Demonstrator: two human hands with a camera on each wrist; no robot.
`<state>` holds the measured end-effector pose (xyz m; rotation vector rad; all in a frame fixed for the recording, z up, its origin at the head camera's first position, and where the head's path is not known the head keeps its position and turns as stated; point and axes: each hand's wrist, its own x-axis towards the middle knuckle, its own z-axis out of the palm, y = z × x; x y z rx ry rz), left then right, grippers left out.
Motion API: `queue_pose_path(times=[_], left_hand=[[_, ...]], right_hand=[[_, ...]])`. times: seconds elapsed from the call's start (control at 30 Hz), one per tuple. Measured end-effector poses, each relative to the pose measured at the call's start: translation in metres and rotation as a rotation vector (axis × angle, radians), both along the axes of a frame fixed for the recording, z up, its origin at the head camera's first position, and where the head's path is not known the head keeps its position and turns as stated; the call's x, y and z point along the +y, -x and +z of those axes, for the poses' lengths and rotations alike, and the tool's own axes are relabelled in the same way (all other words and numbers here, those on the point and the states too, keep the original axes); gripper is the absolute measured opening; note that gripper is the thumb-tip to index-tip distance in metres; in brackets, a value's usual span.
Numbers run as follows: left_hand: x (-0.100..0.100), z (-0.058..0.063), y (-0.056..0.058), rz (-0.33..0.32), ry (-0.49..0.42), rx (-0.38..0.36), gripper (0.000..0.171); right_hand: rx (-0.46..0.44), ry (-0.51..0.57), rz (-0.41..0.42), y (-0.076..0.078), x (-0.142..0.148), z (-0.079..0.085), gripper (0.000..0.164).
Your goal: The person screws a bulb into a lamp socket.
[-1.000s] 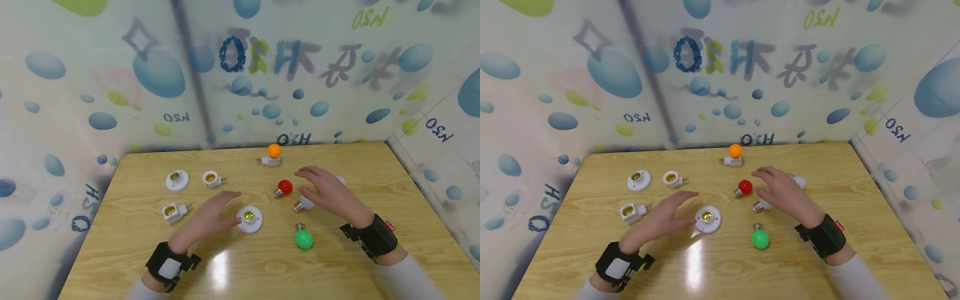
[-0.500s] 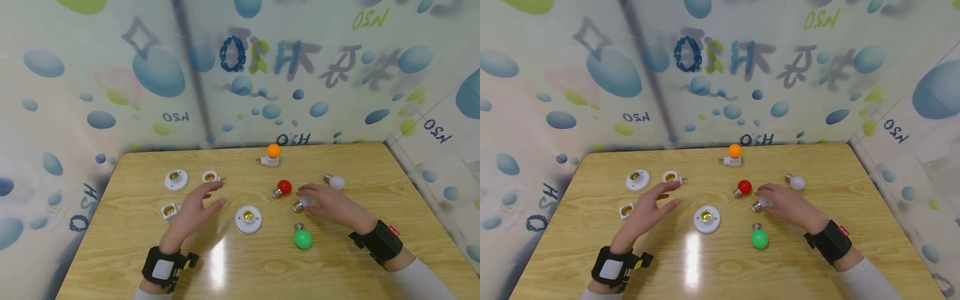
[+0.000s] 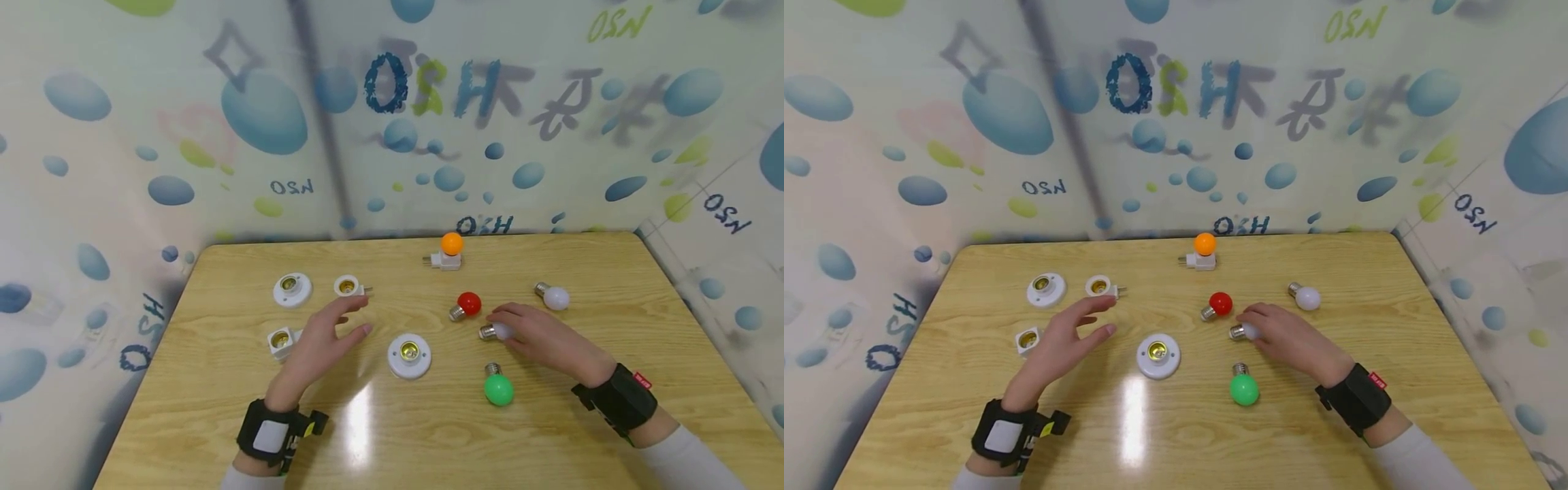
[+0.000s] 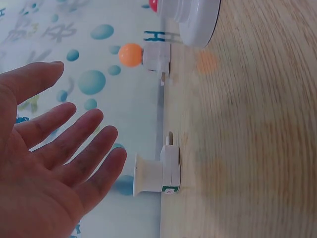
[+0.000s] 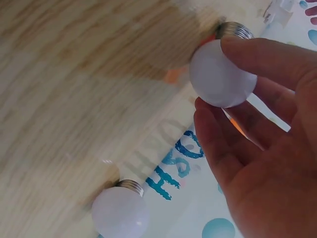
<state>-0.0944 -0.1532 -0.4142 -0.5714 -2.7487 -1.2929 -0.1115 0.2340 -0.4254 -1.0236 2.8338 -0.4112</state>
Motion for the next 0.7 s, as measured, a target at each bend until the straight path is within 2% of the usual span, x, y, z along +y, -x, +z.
queue_pose_path(times=[0.17,0.37,0.7], left_hand=[[-0.002,0.002,0.0,0.007,-0.001,-0.003,0.047],[-0.004,0.0,0.001,0.016,-0.002,-0.009,0.045],[-0.004,-0.004,0.0,0.016,-0.035,-0.013,0.043]], right_hand=[[0.014,0.013,-0.017,0.0,-0.002,0.0,0.042],[0.006,0.042,-0.055,-0.004,-0.007,0.011,0.043],[0.061,0.116,0.004,-0.011,-0.032,0.037,0.045]])
